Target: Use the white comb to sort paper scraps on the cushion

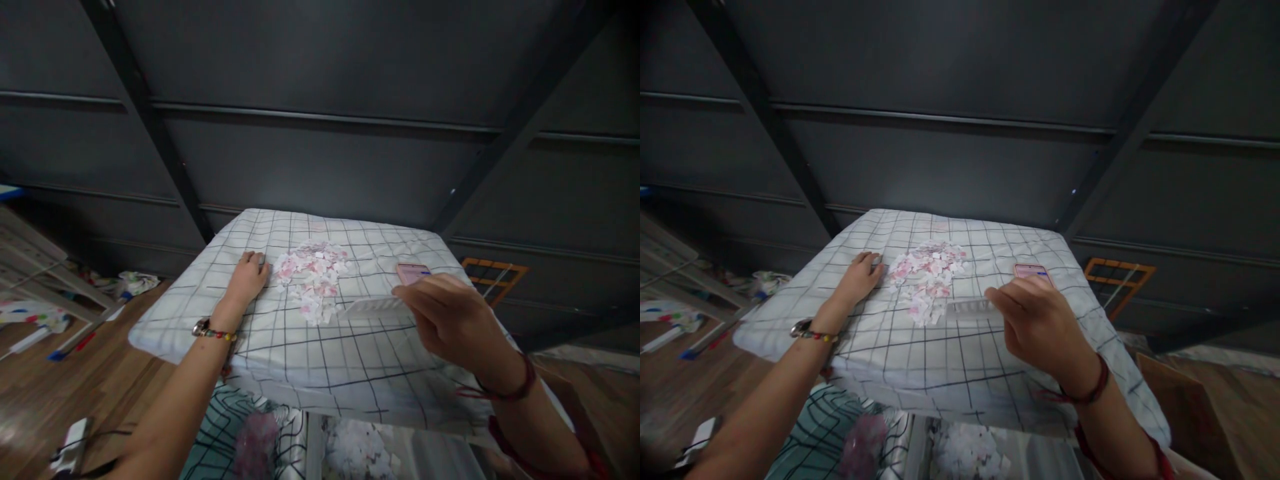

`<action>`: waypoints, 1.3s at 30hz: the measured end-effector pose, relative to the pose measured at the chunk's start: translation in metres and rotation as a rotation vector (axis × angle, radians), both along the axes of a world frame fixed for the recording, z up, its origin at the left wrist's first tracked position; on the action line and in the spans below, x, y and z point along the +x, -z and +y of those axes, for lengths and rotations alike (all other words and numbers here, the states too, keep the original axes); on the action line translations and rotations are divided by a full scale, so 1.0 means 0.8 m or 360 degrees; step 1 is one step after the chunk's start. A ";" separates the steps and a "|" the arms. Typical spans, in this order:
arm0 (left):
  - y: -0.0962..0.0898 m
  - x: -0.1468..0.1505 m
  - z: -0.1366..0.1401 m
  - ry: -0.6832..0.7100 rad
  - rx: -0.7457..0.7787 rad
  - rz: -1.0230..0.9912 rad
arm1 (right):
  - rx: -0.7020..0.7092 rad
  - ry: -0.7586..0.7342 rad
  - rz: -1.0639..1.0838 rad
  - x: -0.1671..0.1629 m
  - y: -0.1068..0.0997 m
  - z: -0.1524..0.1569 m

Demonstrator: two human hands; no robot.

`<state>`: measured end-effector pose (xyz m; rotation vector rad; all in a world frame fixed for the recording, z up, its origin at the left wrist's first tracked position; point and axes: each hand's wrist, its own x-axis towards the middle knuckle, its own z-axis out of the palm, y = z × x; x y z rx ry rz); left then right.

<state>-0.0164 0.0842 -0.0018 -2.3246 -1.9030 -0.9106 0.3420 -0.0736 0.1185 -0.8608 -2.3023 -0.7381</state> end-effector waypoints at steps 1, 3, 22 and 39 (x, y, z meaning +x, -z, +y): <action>0.000 0.000 0.000 -0.0010 -0.0032 -0.0001 | 0.0036 0.0029 -0.0010 -0.001 0.004 -0.008; 0.000 0.001 0.000 -0.0027 -0.0078 -0.0006 | 0.0062 0.0078 -0.0004 -0.009 0.012 -0.022; 0.002 -0.006 0.002 -0.0086 -0.0142 0.0017 | -0.0053 0.0074 0.0186 -0.076 0.013 -0.054; 0.017 -0.007 0.009 -0.0083 -0.0001 -0.0101 | -0.0167 0.0065 -0.0061 0.005 0.010 0.023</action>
